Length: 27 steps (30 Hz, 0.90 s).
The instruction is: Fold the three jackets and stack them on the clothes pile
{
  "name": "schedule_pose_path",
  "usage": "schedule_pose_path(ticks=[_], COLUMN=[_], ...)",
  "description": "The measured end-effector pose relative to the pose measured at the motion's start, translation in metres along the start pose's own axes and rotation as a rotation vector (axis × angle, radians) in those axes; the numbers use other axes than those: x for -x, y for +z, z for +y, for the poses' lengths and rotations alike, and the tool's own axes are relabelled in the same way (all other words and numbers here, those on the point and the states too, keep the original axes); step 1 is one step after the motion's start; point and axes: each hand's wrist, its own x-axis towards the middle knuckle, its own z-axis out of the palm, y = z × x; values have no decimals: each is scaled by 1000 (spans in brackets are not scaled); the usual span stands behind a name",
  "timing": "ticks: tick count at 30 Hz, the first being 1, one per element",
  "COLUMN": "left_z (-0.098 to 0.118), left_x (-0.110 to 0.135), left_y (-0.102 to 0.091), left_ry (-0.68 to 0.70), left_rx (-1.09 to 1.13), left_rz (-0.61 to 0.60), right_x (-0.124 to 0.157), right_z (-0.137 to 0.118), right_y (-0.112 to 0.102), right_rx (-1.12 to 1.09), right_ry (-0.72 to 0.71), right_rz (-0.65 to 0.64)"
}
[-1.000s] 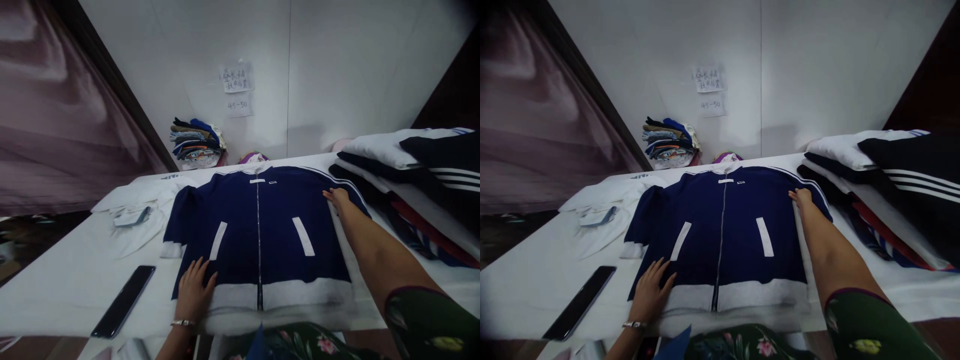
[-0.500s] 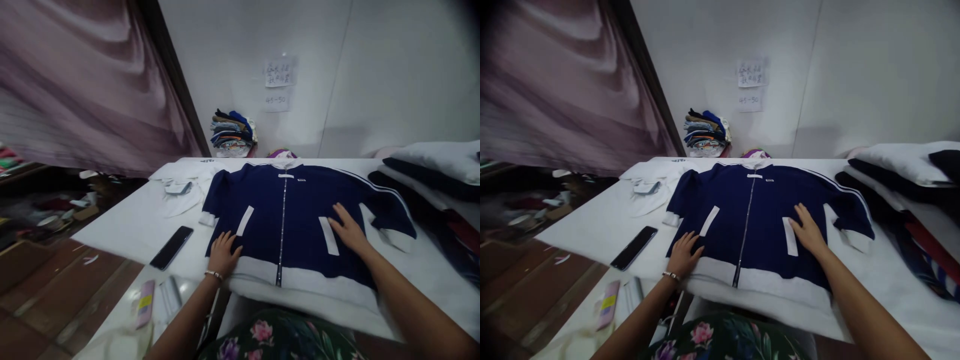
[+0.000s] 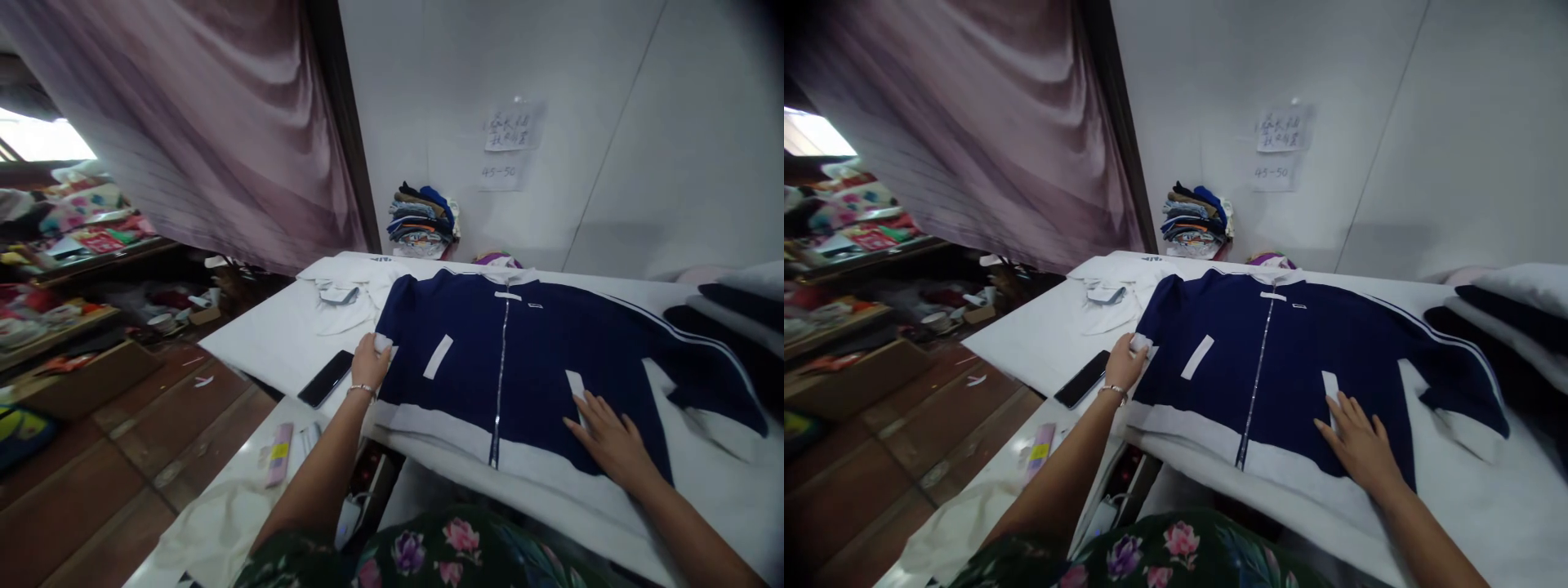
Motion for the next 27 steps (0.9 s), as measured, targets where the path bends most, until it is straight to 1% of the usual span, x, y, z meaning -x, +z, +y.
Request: schedule_pose_path(ticks=[2, 5, 7, 9, 12, 15, 17, 19, 21, 22, 24, 25, 26, 27], left_z=[-4, -7, -6, -2, 11, 33, 50, 65, 72, 73, 66, 60, 53, 46], left_x=[-17, -37, -47, -53, -58, -68, -87, -119, -163, -188, -238, -260, -279, -293], left_y=[1, 6, 10, 11, 4, -12, -27, -46, -70, -84, -111, -122, -130, -134], left_ry=[-93, -224, -248, -216, -129, 74, 196, 247, 240, 209, 54, -7, -51, -88], left_rx=[-27, -59, -65, -59, -78, -179, -220, -189, -99, -33, 144, 173, 191, 208], left_rz=[-43, -215, -333, -383, -353, -239, -162, -90, 14, 83, 207, 242, 250, 262], right_x=[2, 1, 0, 0, 1, 3, 4, 4, 5, 5, 6, 6, 6, 6], right_z=[4, 9, 10, 9, 5, 3, 2, 3, 4, 4, 3, 2, 1, 0], right_y=[8, 11, 10, 8, 6, 5, 5, 5, 5, 4, 1, -1, -3, -5], right_rx=[-39, -86, -112, -133, -143, -138, -134, -128, -118, -111, -92, -79, -64, -48], right_ry=[9, 33, 47, 60, 84, 95, 107, 120, 132, 137, 141, 141, 141, 141], right_rz=[0, 16, 14, 14, 17, 8, -1, -6, -11, -18, -68, -102, -134, -154])
